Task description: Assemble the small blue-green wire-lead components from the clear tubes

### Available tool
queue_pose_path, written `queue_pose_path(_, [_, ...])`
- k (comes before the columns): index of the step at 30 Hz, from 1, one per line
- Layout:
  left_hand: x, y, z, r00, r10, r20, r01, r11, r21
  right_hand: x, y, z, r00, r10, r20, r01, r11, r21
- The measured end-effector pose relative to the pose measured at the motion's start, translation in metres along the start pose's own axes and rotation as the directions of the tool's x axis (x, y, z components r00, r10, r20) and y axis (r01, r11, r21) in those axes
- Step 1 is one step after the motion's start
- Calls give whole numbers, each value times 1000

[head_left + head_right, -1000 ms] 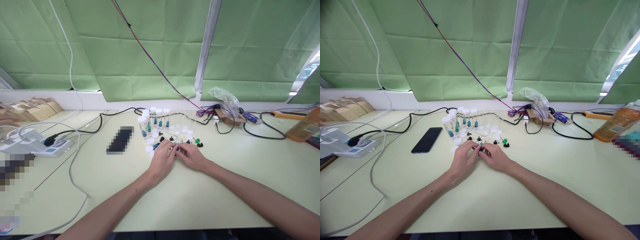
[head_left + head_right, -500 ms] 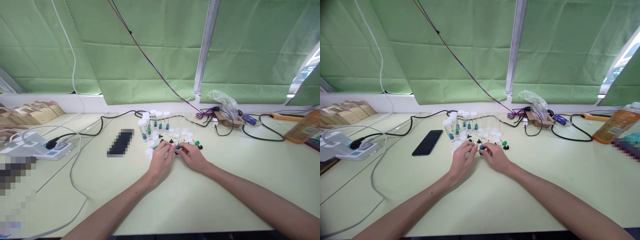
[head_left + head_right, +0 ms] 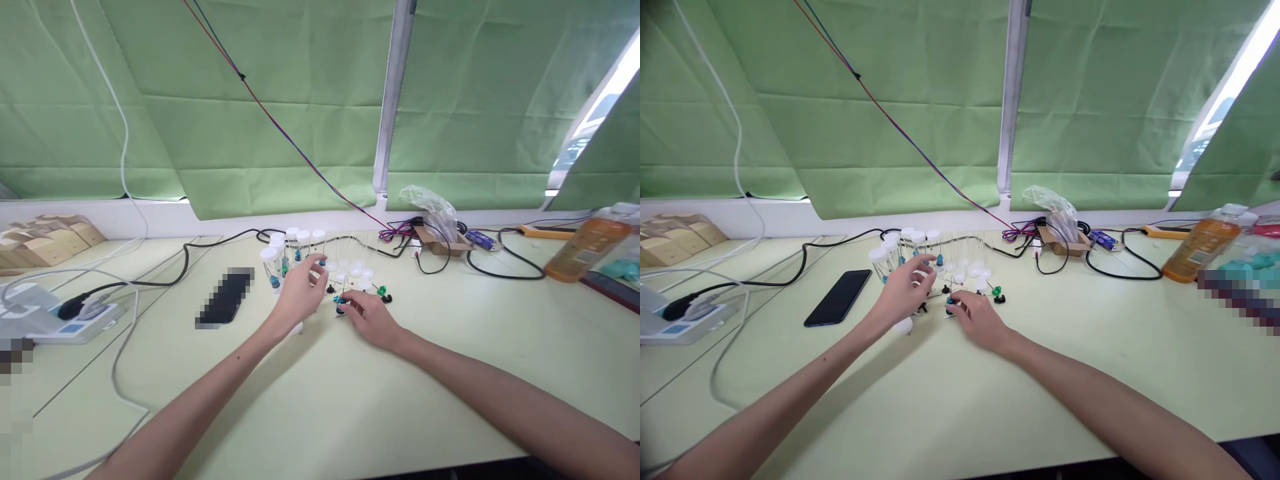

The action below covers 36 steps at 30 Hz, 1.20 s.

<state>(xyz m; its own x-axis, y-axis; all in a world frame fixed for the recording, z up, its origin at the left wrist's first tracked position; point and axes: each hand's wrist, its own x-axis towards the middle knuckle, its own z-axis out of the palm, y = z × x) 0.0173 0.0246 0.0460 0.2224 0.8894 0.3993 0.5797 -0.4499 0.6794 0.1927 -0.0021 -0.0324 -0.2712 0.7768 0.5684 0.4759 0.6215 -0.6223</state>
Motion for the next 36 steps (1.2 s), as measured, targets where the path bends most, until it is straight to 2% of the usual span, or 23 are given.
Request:
queue_pose_path(3, [21, 7, -3, 997, 72, -25, -68, 988, 142, -1, 1, 1, 1000, 9, 2, -9, 1000, 2])
queue_pose_path(7, [38, 11, 11, 997, 72, -34, -63, 974, 216, 0, 1, 2, 1000, 7, -1, -7, 1000, 6])
queue_pose_path(12, [46, 10, 32, 994, 14, -105, 12, 968, 249, 0, 2, 2, 1000, -5, -16, 5, 1000, 19])
queue_pose_path(20, [59, -3, 51, 988, -136, -71, 150, 959, 241, 0, 1, 1, 1000, -12, -9, 12, 1000, 17])
queue_pose_path(24, [62, -7, 56, 981, -174, -86, 188, 963, 196, 0, 1, 1, 1000, -10, -4, 11, 1000, 20])
queue_pose_path(30, [61, -8, 56, 985, -134, -112, 148, 981, 128, 0, 1, 0, 1000, -19, -3, 19, 999, 27])
queue_pose_path(33, [58, -6, 53, 977, -57, -204, 69, 996, 55, 0, 0, -1, 1000, -9, -7, 9, 1000, 25])
queue_pose_path(36, [53, -2, 46, 951, 7, -308, -15, 1000, -21, 0, -1, -1, 1000, 4, -21, -3, 999, 42])
